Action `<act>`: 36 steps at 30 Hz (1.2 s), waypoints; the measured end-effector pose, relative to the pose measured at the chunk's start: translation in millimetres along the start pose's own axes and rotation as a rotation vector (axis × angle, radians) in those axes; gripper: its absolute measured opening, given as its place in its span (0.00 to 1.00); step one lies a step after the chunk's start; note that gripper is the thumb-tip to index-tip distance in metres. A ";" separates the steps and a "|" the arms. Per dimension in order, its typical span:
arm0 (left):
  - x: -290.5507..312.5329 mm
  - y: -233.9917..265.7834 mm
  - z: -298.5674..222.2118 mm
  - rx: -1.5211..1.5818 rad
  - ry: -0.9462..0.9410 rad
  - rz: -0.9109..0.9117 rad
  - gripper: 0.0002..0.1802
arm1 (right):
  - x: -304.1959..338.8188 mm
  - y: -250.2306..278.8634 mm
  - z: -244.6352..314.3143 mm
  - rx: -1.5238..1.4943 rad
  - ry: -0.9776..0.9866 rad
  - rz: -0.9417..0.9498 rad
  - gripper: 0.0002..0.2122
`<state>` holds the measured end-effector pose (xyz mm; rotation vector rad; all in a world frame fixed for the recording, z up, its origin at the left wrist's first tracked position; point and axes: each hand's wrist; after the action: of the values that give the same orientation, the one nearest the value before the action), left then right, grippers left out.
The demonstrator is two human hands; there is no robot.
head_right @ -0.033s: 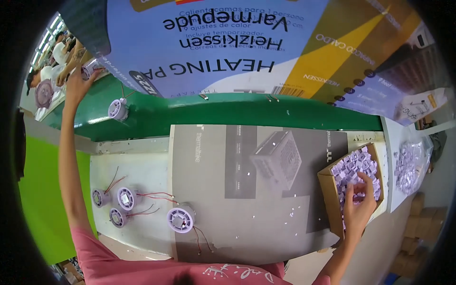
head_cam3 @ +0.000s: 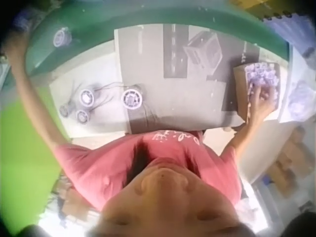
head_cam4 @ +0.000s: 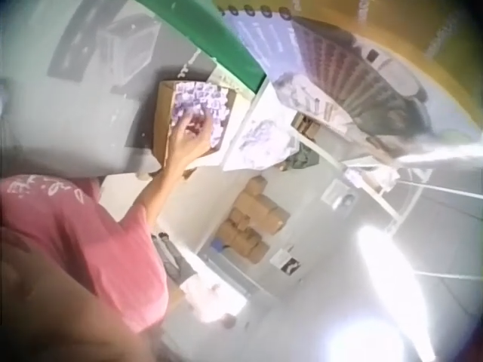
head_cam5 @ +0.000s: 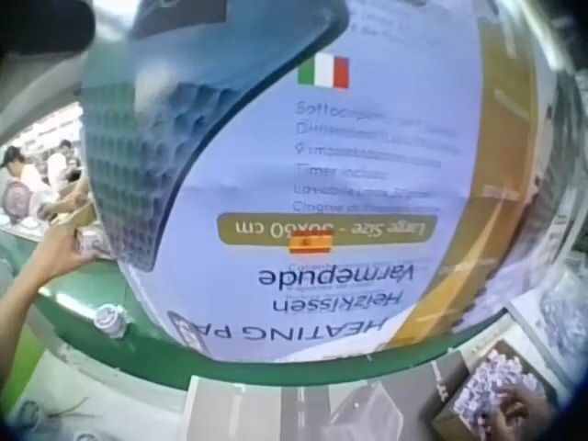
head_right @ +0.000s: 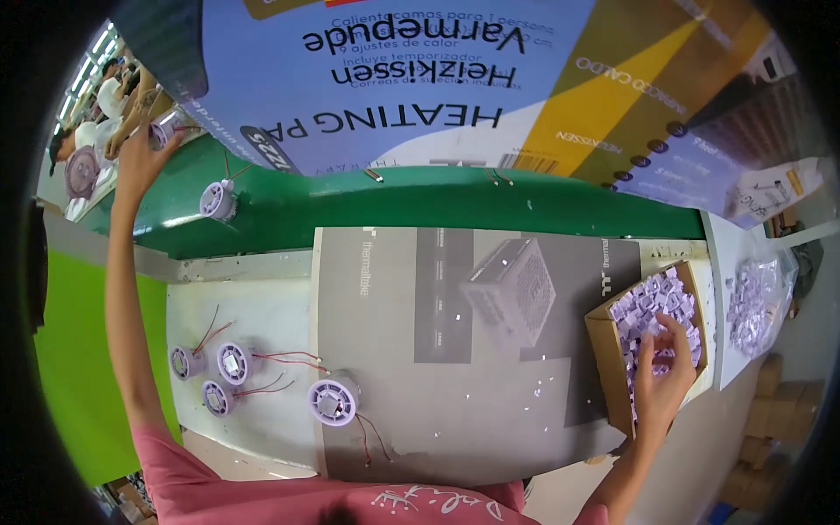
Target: The person attaches a small connector to the wires of a cooling fan component by hand.
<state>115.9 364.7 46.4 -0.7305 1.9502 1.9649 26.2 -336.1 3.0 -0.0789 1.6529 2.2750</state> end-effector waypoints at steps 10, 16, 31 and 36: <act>178.7 113.6 -251.1 0.149 -0.124 0.329 0.26 | 19.4 -38.3 109.0 -0.693 0.532 0.405 0.12; 150.6 93.1 -227.5 0.112 -0.008 0.126 0.29 | 45.7 -68.7 122.9 -0.723 0.724 0.421 0.11; 164.7 139.1 -126.7 0.176 0.231 0.213 0.31 | 57.1 -91.9 126.8 -0.993 0.539 0.947 0.10; 182.9 91.6 -127.9 0.444 0.045 0.673 0.37 | 23.0 -99.5 178.4 -1.417 0.018 1.408 0.13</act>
<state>-65.1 205.8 31.8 0.0126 2.7777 1.6906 59.5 -137.0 -35.3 0.9778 -0.6278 3.8021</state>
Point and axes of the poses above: each hand's wrist, its own x-axis away from the middle knuckle, its own y-axis out of the back of the hand, z = x × y, and after that the axes turned 12 degrees about x, right-handed
